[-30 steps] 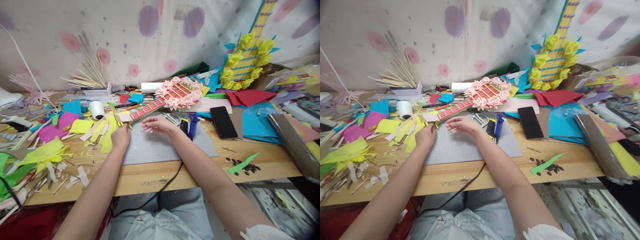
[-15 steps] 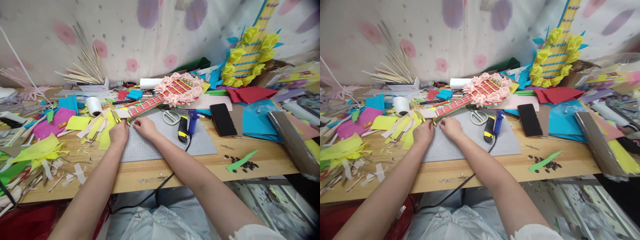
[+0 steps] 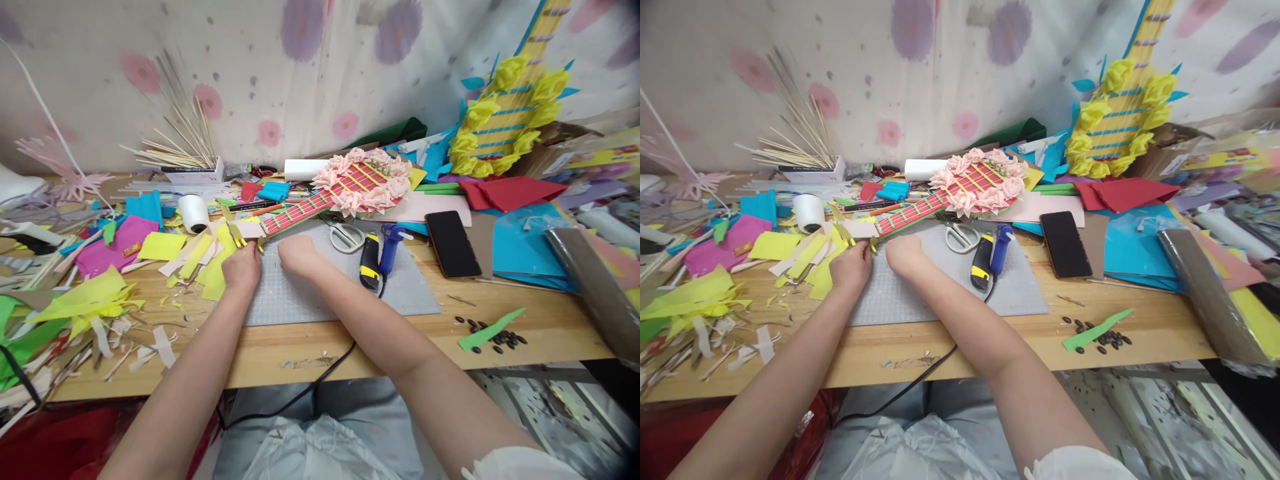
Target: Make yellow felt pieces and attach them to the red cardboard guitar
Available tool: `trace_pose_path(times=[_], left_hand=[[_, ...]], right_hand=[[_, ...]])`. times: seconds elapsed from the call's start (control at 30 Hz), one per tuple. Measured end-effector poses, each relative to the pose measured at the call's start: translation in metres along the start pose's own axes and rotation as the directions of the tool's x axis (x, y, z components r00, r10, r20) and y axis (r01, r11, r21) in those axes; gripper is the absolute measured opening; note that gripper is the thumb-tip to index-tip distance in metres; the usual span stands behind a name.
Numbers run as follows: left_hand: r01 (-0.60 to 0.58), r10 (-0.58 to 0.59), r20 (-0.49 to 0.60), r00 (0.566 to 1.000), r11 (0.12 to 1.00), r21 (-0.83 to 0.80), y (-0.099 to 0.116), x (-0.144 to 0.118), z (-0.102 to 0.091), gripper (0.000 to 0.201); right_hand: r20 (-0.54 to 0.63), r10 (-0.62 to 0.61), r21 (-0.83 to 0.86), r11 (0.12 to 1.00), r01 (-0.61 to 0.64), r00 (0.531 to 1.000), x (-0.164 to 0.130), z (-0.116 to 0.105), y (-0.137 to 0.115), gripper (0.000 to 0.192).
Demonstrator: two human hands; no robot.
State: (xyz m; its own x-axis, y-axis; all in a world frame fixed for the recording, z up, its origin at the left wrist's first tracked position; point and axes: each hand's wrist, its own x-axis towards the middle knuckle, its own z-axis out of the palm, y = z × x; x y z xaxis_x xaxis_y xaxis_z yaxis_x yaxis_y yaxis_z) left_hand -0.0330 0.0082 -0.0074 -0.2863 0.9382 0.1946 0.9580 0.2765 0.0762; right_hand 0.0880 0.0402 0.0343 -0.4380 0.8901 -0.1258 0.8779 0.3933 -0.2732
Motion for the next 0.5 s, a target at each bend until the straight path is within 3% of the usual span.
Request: trace_pose_path(times=[0.1, 0.3, 0.5], left_hand=[[0.007, -0.007, 0.005, 1.000, 1.000, 0.001, 0.001, 0.001, 0.000, 0.038], [0.017, -0.017, 0.002, 1.000, 1.000, -0.002, 0.002, 0.002, 0.000, 0.037], [0.026, -0.026, 0.016, 1.000, 1.000, 0.009, 0.003, 0.003, -0.001, 0.037]], right_hand=[[0.006, -0.039, -0.042, 0.998, 0.039, 0.999, 0.004, -0.006, 0.006, 0.017], [-0.127, -0.010, 0.234, 0.972, 0.039, 0.992, 0.009, 0.014, 0.014, 0.020], [-0.181, 0.024, 0.334, 0.942, 0.039, 0.983, 0.011, 0.030, 0.007, 0.022]])
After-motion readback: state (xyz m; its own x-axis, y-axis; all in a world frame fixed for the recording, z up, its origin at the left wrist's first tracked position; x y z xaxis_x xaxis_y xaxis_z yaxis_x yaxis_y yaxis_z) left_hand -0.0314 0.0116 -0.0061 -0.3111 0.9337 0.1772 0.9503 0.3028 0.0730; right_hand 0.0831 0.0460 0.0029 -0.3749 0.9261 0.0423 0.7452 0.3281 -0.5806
